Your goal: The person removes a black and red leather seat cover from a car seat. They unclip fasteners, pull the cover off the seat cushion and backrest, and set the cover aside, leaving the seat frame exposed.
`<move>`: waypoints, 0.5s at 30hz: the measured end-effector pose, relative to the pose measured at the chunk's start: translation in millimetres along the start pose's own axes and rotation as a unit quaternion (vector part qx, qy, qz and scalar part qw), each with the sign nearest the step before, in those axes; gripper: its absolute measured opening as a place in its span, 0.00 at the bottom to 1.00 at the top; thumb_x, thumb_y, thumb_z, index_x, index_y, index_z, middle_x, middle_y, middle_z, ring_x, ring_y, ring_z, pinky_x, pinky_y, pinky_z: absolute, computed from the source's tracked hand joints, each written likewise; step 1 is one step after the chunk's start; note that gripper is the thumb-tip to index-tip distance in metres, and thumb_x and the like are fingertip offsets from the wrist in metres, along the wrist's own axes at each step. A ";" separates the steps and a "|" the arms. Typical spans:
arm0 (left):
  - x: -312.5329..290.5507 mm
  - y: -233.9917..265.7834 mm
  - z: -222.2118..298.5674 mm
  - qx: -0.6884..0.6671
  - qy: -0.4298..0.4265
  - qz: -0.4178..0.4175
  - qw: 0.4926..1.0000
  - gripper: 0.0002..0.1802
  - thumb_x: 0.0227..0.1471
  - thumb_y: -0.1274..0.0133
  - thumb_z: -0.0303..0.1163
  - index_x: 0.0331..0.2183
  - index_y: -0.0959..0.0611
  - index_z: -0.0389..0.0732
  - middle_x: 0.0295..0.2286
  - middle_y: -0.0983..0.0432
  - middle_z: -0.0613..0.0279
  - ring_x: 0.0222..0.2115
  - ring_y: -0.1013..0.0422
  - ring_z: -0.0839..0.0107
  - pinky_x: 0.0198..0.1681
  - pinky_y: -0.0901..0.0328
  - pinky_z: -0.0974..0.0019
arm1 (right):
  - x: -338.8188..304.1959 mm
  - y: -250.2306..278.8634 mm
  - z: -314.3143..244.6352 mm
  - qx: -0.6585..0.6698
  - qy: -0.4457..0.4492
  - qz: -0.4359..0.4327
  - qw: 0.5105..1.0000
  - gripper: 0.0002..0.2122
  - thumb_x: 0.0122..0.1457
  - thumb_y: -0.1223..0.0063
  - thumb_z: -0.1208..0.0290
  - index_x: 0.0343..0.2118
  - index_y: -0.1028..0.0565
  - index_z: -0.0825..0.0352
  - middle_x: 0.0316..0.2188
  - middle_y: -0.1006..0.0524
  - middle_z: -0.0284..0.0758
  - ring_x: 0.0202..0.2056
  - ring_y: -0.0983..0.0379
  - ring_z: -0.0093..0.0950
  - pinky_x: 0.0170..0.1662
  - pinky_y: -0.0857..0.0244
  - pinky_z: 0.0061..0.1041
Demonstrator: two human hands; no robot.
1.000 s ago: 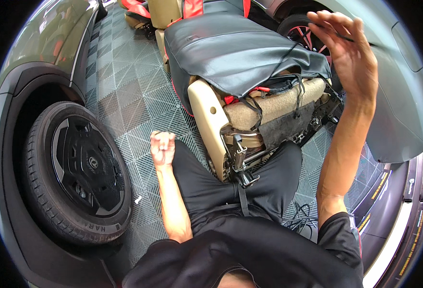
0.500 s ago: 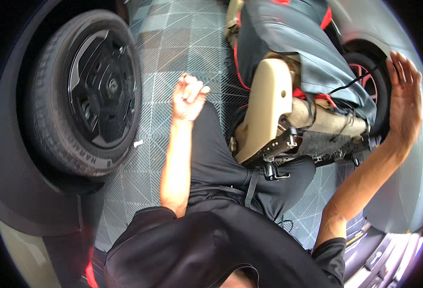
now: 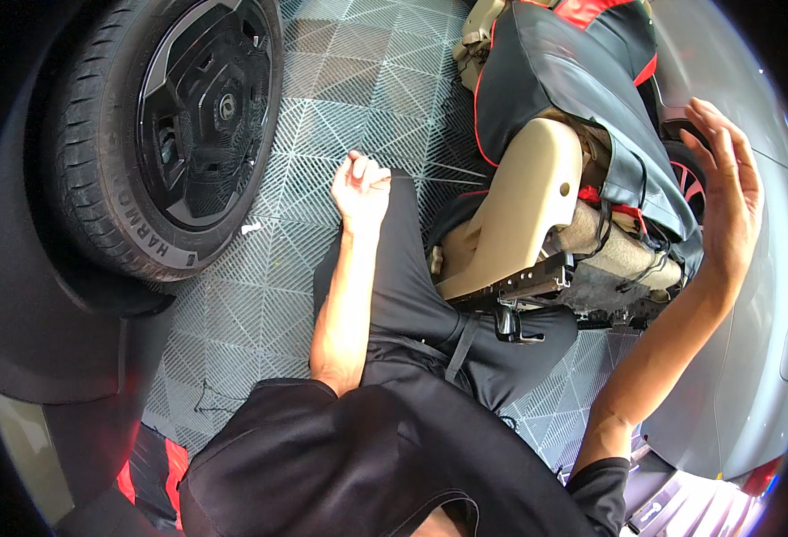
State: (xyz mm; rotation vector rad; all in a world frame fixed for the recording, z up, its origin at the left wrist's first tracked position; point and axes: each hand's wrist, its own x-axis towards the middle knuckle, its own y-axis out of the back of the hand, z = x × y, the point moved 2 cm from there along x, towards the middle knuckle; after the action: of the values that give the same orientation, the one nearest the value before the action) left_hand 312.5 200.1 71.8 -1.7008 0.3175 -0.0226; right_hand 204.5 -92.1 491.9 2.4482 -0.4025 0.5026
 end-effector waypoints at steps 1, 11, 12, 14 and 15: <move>5.7 1.6 15.6 0.091 0.073 -0.119 0.986 0.21 0.70 0.57 0.42 0.47 0.19 0.36 0.12 0.44 0.76 0.10 0.49 0.81 0.18 0.46 0.74 | -0.6 -12.2 -3.4 -0.019 0.005 -0.013 1.000 0.15 0.71 0.50 0.66 0.50 0.21 0.72 0.51 0.19 0.39 0.54 0.24 0.27 0.59 0.33 0.28; -19.7 -61.0 18.6 -0.009 -0.033 -0.134 0.990 0.15 0.69 0.53 0.38 0.45 0.17 0.39 0.12 0.45 0.78 0.13 0.50 0.82 0.33 0.39 0.72 | -26.7 -100.9 27.4 0.026 -0.061 -0.211 0.975 0.10 0.63 0.40 0.74 0.46 0.21 0.71 0.41 0.19 0.31 0.44 0.23 0.20 0.50 0.30 0.24; -21.1 -64.7 10.9 0.006 -0.034 -0.128 0.991 0.14 0.69 0.53 0.38 0.46 0.17 0.41 0.15 0.39 0.77 0.17 0.43 0.81 0.37 0.37 0.70 | -28.7 -108.4 22.0 -0.042 -0.001 -0.251 0.967 0.12 0.62 0.38 0.72 0.46 0.21 0.70 0.41 0.18 0.32 0.43 0.23 0.22 0.51 0.30 0.26; -25.9 -88.7 5.0 0.057 -0.066 -0.087 0.992 0.14 0.69 0.53 0.38 0.48 0.18 0.43 0.24 0.28 0.74 0.29 0.32 0.76 0.45 0.34 0.63 | -40.8 -129.8 37.5 -0.093 0.008 -0.286 0.954 0.12 0.60 0.37 0.69 0.44 0.20 0.69 0.40 0.17 0.35 0.43 0.21 0.27 0.50 0.29 0.28; -34.4 -102.2 2.0 0.093 -0.090 -0.046 0.991 0.15 0.69 0.53 0.38 0.50 0.19 0.44 0.30 0.23 0.72 0.37 0.28 0.73 0.51 0.34 0.59 | -51.1 -136.6 39.8 -0.119 0.009 -0.288 0.950 0.13 0.60 0.36 0.67 0.44 0.20 0.69 0.41 0.17 0.37 0.44 0.20 0.30 0.50 0.28 0.29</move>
State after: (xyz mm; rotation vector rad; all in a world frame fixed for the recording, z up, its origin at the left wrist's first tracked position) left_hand 299.9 221.9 176.7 -1.5189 0.0982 0.0329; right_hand 223.4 -2.3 371.7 2.1812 0.2511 0.2064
